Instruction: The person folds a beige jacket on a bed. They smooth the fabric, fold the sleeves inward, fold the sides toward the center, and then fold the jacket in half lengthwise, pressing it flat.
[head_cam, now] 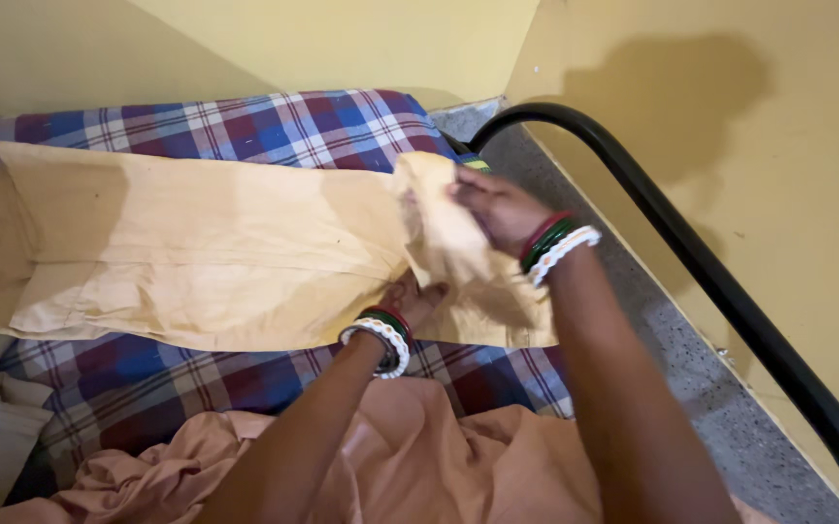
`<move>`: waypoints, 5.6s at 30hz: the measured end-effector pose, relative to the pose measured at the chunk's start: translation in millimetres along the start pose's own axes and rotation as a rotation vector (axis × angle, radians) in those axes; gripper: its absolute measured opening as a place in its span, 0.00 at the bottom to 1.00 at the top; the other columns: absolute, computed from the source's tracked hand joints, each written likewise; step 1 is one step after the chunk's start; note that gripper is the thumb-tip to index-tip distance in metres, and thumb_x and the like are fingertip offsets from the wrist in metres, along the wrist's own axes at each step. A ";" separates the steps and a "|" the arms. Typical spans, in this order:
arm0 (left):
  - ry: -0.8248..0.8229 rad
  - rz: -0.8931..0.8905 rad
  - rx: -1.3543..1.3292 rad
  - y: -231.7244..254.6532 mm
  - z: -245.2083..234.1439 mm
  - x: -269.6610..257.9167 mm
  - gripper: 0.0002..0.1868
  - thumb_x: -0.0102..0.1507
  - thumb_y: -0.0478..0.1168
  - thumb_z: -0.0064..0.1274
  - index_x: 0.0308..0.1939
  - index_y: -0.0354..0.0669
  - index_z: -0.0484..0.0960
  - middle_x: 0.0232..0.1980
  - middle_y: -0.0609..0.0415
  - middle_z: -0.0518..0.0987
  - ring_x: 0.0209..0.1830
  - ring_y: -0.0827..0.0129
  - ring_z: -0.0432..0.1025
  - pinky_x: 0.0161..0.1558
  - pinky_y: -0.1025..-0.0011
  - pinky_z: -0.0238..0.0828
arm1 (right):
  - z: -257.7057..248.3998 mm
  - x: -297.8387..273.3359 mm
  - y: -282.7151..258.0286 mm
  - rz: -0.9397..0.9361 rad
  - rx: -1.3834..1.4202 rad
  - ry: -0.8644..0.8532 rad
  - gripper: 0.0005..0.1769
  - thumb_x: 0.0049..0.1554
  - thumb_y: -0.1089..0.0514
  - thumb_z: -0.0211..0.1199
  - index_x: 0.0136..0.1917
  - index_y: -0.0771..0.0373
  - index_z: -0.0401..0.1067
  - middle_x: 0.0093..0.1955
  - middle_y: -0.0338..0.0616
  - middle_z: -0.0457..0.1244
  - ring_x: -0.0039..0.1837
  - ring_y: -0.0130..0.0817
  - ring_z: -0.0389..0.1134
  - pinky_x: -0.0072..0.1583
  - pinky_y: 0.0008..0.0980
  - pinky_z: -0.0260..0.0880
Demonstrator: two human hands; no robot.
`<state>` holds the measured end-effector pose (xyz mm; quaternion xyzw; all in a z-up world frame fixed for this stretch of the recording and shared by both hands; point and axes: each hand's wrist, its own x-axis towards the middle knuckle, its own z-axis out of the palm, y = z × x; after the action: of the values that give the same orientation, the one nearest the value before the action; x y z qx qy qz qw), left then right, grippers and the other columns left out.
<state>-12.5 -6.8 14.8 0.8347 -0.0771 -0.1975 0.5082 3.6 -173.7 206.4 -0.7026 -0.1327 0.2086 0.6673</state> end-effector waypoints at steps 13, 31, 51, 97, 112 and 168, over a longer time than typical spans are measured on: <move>-0.025 -0.234 -0.066 -22.1 -31.9 -22.3 0.32 0.66 0.56 0.49 0.70 0.47 0.66 0.62 0.47 0.75 0.58 0.59 0.71 0.58 0.63 0.67 | 34.1 -13.8 27.0 0.770 -0.564 -0.160 0.30 0.55 0.31 0.58 0.59 0.53 0.75 0.58 0.33 0.71 0.54 0.26 0.71 0.53 0.34 0.72; 0.043 -0.271 -0.870 -32.0 -26.3 8.4 0.29 0.66 0.58 0.49 0.66 0.49 0.72 0.54 0.53 0.80 0.47 0.63 0.78 0.46 0.60 0.79 | 31.0 49.8 77.2 -0.028 -0.147 0.139 0.20 0.63 0.49 0.55 0.66 0.57 0.70 0.57 0.37 0.71 0.49 0.22 0.70 0.50 0.24 0.68; 0.226 -0.344 -0.442 -64.3 -27.2 30.8 0.44 0.60 0.64 0.50 0.66 0.30 0.71 0.65 0.37 0.75 0.56 0.45 0.77 0.54 0.56 0.75 | -197.7 -44.1 221.2 0.394 -0.672 0.748 0.16 0.54 0.56 0.64 0.56 0.60 0.79 0.51 0.48 0.72 0.54 0.37 0.73 0.59 0.37 0.71; 0.167 -0.177 -0.086 28.1 -108.4 21.1 0.53 0.58 0.71 0.48 0.69 0.25 0.67 0.70 0.35 0.72 0.68 0.53 0.71 0.66 0.63 0.67 | -100.6 -31.6 101.4 0.618 -0.612 0.351 0.37 0.64 0.33 0.50 0.69 0.64 0.71 0.72 0.47 0.64 0.73 0.38 0.63 0.75 0.35 0.55; -0.008 -0.227 0.268 12.1 -140.9 88.3 0.45 0.62 0.69 0.46 0.60 0.26 0.76 0.59 0.33 0.80 0.58 0.49 0.79 0.59 0.59 0.74 | -139.1 -6.1 129.2 0.132 -0.702 0.761 0.20 0.59 0.47 0.64 0.59 0.61 0.77 0.52 0.50 0.72 0.55 0.39 0.73 0.59 0.36 0.69; 0.665 0.479 0.932 -89.3 -55.9 69.8 0.24 0.53 0.50 0.58 0.50 0.45 0.72 0.51 0.35 0.81 0.51 0.47 0.78 0.46 0.65 0.73 | -156.1 -24.2 155.5 0.323 -0.689 0.717 0.20 0.57 0.50 0.64 0.61 0.56 0.78 0.52 0.54 0.72 0.54 0.43 0.74 0.58 0.39 0.72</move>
<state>67.4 58.0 -58.6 0.9453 -0.1779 0.2470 0.1172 41.5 -334.3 58.3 -0.9202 0.1533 -0.0004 0.3602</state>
